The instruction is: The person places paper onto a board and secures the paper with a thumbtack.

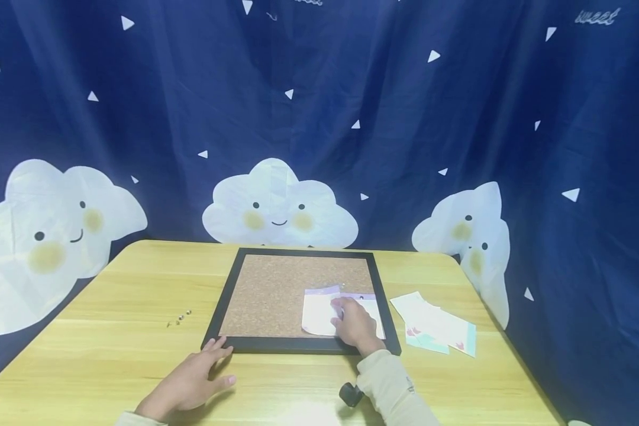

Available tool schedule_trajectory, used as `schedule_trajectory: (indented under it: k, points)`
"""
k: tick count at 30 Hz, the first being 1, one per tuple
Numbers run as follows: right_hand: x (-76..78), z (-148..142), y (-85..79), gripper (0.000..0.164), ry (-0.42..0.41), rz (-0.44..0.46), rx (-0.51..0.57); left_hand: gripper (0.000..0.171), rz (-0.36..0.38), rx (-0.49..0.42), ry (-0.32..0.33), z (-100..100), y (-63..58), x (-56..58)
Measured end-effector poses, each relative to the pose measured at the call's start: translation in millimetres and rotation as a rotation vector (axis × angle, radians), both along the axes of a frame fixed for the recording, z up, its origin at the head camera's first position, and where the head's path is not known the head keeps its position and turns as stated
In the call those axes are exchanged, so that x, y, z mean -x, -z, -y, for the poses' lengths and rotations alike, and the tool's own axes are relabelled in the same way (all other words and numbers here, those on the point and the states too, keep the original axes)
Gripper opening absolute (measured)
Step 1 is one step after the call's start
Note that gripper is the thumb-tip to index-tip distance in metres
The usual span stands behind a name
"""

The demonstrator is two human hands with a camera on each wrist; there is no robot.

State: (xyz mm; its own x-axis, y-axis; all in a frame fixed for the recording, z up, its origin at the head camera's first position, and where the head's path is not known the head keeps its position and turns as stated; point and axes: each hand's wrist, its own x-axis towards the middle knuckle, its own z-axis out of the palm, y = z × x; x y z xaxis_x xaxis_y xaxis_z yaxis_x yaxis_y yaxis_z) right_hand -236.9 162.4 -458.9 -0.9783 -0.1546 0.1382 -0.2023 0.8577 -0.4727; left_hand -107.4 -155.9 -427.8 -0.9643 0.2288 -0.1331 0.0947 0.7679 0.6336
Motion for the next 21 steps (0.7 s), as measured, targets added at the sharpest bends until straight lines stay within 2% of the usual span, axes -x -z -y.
schedule_trajectory:
  k: [9,21]
  points:
    - [1.7,0.7,-0.3,0.034,-0.023,0.023,-0.030,0.062,0.003,-0.001,0.003,0.1,0.2,0.1]
    - [2.0,0.5,-5.5,0.039,-0.022,0.083,-0.042,0.062,0.002,-0.006,0.007,-0.2,-0.3,0.7]
